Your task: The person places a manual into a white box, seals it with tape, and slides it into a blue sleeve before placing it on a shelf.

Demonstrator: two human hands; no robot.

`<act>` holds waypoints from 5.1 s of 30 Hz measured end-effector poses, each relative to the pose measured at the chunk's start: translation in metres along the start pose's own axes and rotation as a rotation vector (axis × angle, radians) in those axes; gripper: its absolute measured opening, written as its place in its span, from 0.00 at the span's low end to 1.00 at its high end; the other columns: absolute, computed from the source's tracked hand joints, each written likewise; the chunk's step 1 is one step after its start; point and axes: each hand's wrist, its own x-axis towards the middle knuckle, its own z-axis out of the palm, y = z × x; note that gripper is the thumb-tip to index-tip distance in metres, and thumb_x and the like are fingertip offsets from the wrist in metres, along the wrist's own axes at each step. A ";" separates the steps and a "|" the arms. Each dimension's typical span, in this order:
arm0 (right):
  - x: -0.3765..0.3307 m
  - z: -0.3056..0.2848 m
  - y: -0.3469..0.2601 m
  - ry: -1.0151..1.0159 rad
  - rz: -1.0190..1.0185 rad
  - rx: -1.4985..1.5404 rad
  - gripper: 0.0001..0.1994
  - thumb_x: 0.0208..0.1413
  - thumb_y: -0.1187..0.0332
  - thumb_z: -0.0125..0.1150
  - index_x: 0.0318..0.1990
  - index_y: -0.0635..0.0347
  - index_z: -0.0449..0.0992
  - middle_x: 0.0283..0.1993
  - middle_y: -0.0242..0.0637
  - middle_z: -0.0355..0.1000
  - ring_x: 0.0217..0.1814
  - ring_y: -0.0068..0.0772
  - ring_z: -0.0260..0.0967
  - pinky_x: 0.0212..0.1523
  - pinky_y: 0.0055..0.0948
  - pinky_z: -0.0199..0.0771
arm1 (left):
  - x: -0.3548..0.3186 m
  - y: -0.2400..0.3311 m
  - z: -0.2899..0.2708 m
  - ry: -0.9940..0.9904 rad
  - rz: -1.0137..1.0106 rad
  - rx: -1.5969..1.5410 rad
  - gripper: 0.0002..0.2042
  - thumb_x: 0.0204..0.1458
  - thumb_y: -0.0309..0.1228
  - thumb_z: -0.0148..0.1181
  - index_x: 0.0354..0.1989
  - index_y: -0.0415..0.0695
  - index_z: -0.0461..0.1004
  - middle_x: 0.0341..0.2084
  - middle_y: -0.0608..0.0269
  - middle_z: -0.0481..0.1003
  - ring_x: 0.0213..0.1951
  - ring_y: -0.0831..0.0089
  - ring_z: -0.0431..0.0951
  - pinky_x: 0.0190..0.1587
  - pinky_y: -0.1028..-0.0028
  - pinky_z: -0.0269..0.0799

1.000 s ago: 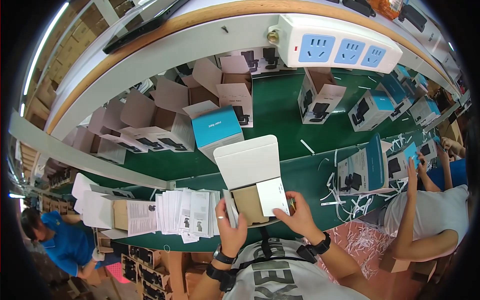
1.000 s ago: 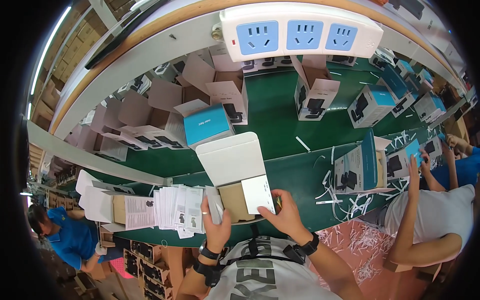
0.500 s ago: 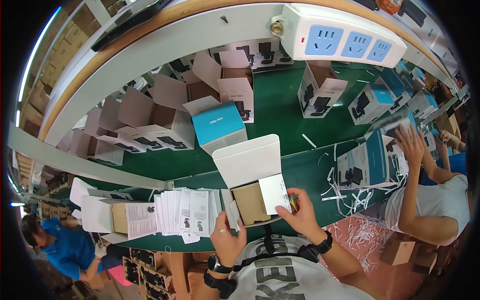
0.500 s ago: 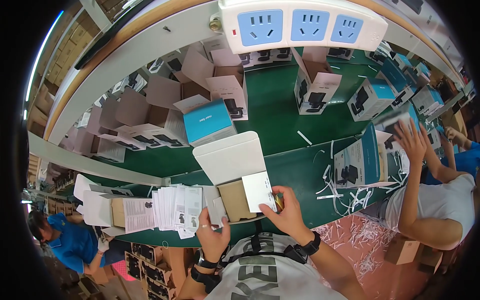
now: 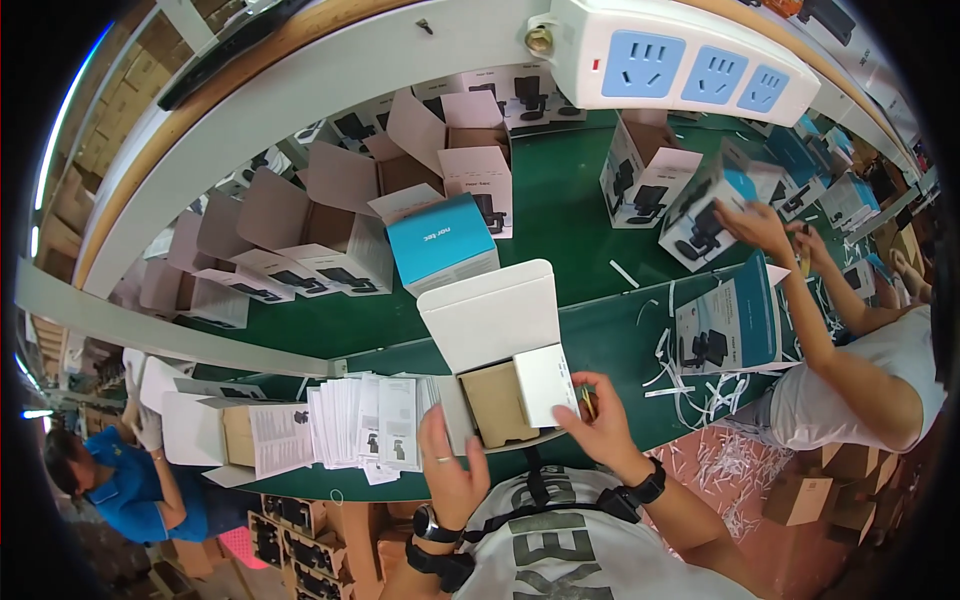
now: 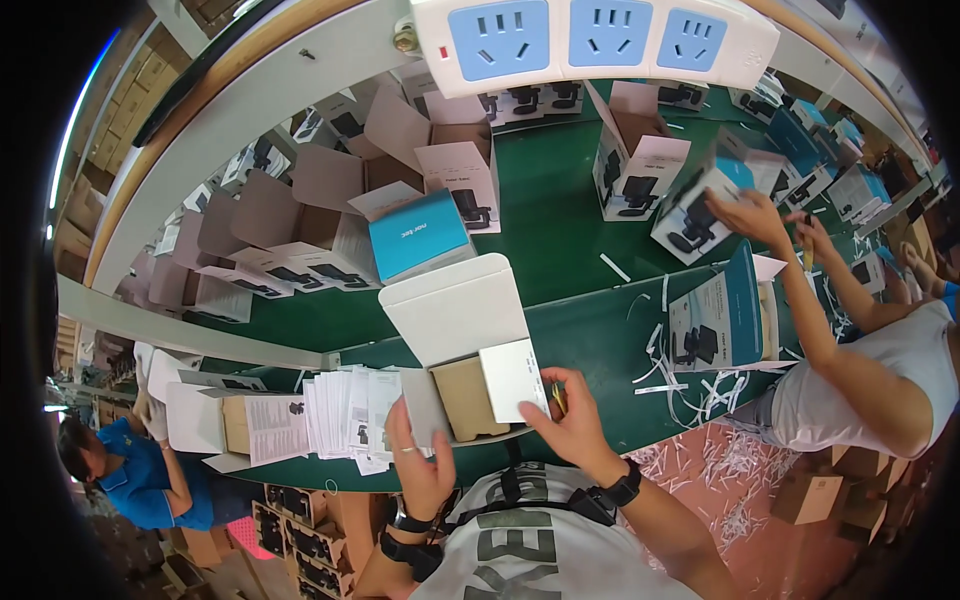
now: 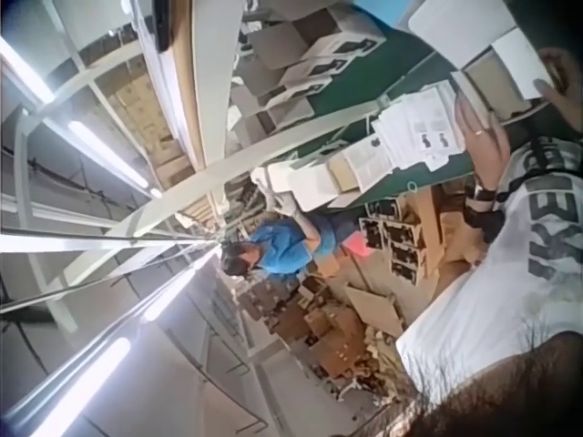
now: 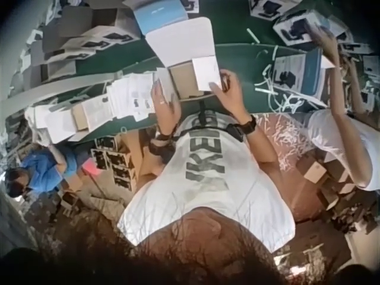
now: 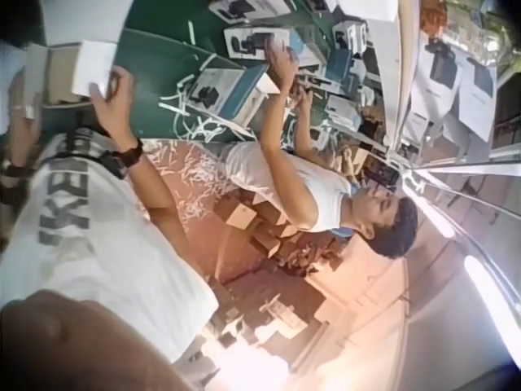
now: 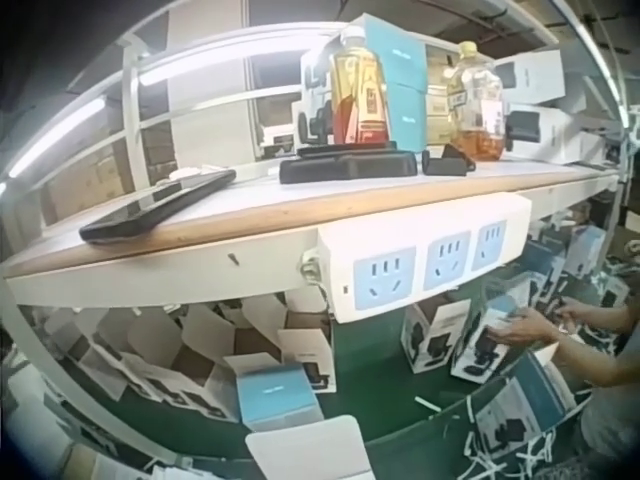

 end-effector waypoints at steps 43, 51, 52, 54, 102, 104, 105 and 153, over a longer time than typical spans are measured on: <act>0.010 -0.048 -0.090 -0.052 -0.263 -0.600 0.06 0.57 0.72 0.70 0.42 0.57 0.83 0.39 0.42 0.80 0.39 0.48 0.80 0.37 0.41 0.81 | 0.023 0.005 0.023 -0.521 0.462 0.304 0.34 0.55 0.37 0.66 0.70 0.36 0.67 0.69 0.41 0.66 0.73 0.42 0.62 0.75 0.50 0.58; 0.079 0.078 -0.077 -0.075 -0.738 -0.580 0.08 0.51 0.73 0.71 0.39 0.56 0.81 0.39 0.36 0.77 0.39 0.42 0.78 0.37 0.37 0.80 | -0.002 0.003 0.028 -0.557 0.483 0.339 0.25 0.61 0.33 0.54 0.66 0.37 0.71 0.64 0.43 0.71 0.69 0.47 0.68 0.77 0.52 0.56; 0.078 0.079 -0.074 -0.092 -0.743 -0.581 0.08 0.51 0.73 0.71 0.39 0.56 0.81 0.39 0.36 0.77 0.39 0.42 0.78 0.37 0.37 0.80 | -0.003 0.002 0.028 -0.550 0.467 0.338 0.25 0.61 0.33 0.54 0.66 0.37 0.71 0.64 0.43 0.71 0.69 0.47 0.68 0.77 0.52 0.56; 0.076 0.081 -0.074 -0.102 -0.725 -0.550 0.08 0.51 0.73 0.71 0.39 0.56 0.81 0.38 0.35 0.76 0.38 0.42 0.78 0.37 0.38 0.79 | 0.000 -0.003 0.027 -0.524 0.530 0.309 0.24 0.60 0.33 0.55 0.64 0.37 0.73 0.61 0.44 0.73 0.68 0.47 0.70 0.76 0.53 0.58; 0.089 0.089 -0.121 -0.509 -0.841 -0.315 0.07 0.60 0.65 0.68 0.46 0.47 0.83 0.41 0.29 0.75 0.44 0.36 0.73 0.49 0.37 0.65 | 0.061 -0.051 -0.025 -0.700 -0.075 -0.790 0.18 0.59 0.30 0.72 0.57 0.42 0.77 0.52 0.60 0.80 0.52 0.67 0.80 0.56 0.65 0.75; 0.089 0.089 -0.119 -0.543 -0.823 -0.297 0.07 0.60 0.66 0.69 0.46 0.48 0.82 0.41 0.29 0.75 0.44 0.36 0.73 0.49 0.37 0.65 | 0.064 -0.054 -0.027 -0.758 -0.085 -0.785 0.18 0.59 0.30 0.72 0.57 0.42 0.77 0.52 0.59 0.80 0.53 0.67 0.80 0.56 0.65 0.75; 0.089 0.085 -0.117 -0.566 -0.800 -0.282 0.08 0.60 0.66 0.69 0.45 0.48 0.82 0.42 0.29 0.75 0.44 0.36 0.73 0.48 0.38 0.65 | 0.065 -0.056 -0.028 -0.787 -0.111 -0.791 0.18 0.59 0.30 0.72 0.57 0.43 0.77 0.52 0.59 0.80 0.53 0.66 0.80 0.56 0.65 0.75; -0.004 0.002 0.013 0.098 -0.668 -0.542 0.22 0.50 0.68 0.76 0.56 0.49 0.84 0.64 0.34 0.78 0.32 0.29 0.77 0.32 0.30 0.74 | 0.057 -0.001 0.056 -0.556 0.494 0.293 0.40 0.57 0.51 0.67 0.76 0.47 0.63 0.77 0.44 0.56 0.77 0.34 0.53 0.74 0.39 0.53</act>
